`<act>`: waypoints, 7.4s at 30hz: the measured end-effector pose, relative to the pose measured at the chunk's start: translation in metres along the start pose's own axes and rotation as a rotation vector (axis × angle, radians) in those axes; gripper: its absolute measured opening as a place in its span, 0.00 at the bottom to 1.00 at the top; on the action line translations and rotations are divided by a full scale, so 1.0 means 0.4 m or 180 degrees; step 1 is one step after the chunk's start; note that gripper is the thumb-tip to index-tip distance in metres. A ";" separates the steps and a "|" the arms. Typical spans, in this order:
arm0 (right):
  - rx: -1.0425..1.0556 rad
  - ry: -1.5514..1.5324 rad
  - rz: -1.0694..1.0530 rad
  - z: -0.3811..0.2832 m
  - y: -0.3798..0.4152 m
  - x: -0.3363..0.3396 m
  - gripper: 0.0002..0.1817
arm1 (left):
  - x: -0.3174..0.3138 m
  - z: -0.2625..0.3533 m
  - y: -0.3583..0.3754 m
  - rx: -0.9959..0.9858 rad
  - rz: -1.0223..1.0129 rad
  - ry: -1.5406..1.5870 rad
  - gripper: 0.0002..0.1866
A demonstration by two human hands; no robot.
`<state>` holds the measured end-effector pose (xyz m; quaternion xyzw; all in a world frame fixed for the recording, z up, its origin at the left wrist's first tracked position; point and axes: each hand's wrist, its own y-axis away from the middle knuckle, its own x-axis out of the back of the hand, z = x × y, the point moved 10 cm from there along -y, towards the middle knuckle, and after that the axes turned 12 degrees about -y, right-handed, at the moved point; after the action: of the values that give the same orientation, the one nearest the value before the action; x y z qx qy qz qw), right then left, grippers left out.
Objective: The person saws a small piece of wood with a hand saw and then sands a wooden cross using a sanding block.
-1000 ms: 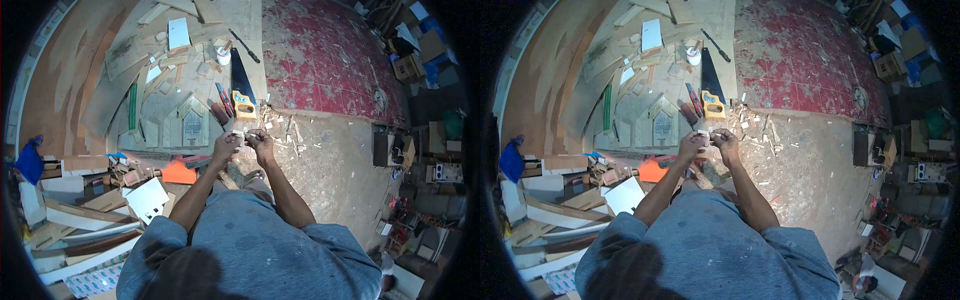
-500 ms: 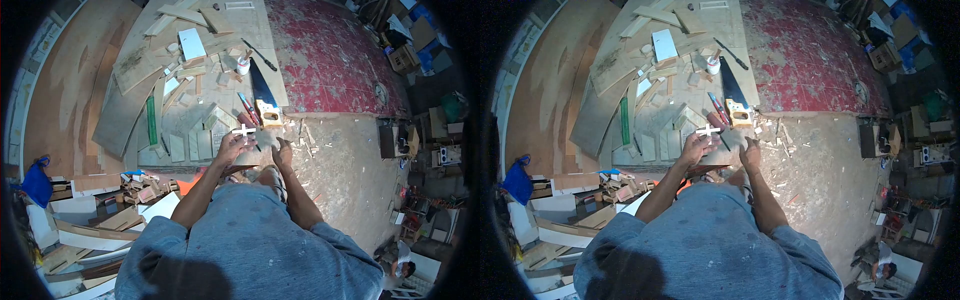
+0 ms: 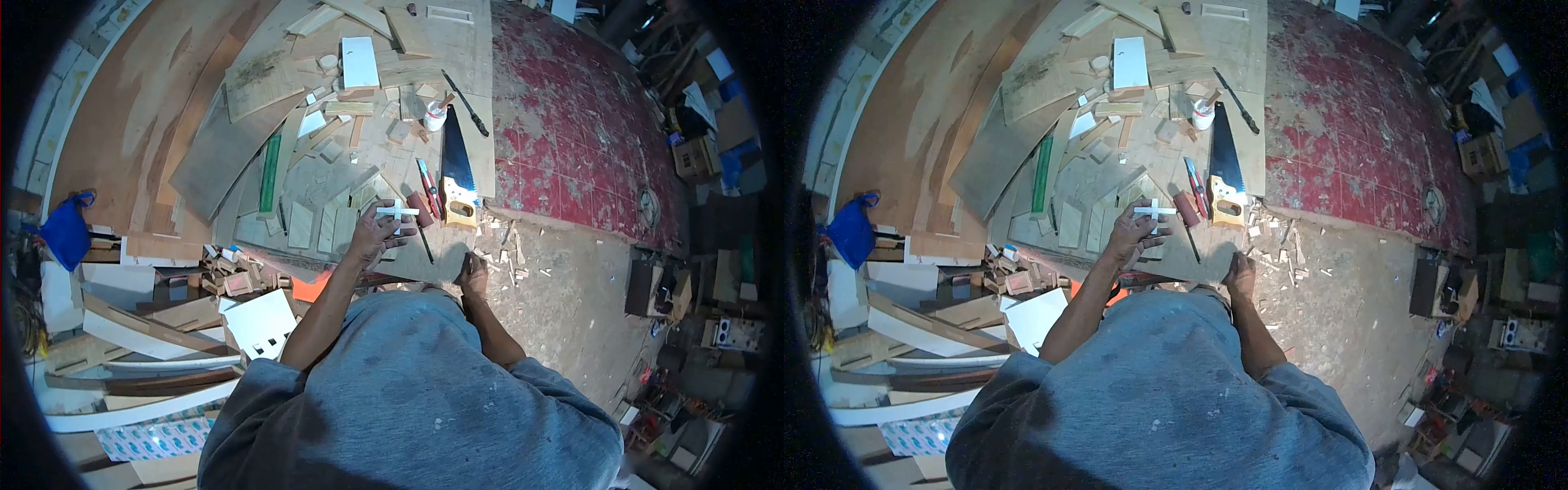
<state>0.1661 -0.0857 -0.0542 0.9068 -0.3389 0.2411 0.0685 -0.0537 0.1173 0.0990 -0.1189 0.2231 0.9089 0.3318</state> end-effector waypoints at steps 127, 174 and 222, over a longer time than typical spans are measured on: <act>0.0806 0.2135 -0.0753 -0.664 -0.875 -1.017 0.20 | 0.877 -0.063 0.776 0.0459 0.4427 -0.2573 0.08; -0.2170 -0.4319 -0.2297 -0.629 -0.549 -0.773 0.19 | 0.647 0.180 0.334 -0.0259 0.3741 -0.1366 0.13; -0.0449 -0.3283 -0.0910 -0.793 -0.305 -0.086 0.14 | 0.012 0.381 0.009 -0.1366 0.0703 -0.1369 0.36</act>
<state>0.0988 0.1182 0.2112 0.9378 -0.2171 -0.2705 -0.0139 -0.0702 0.1914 0.2313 0.0337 -0.0373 0.9700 0.2380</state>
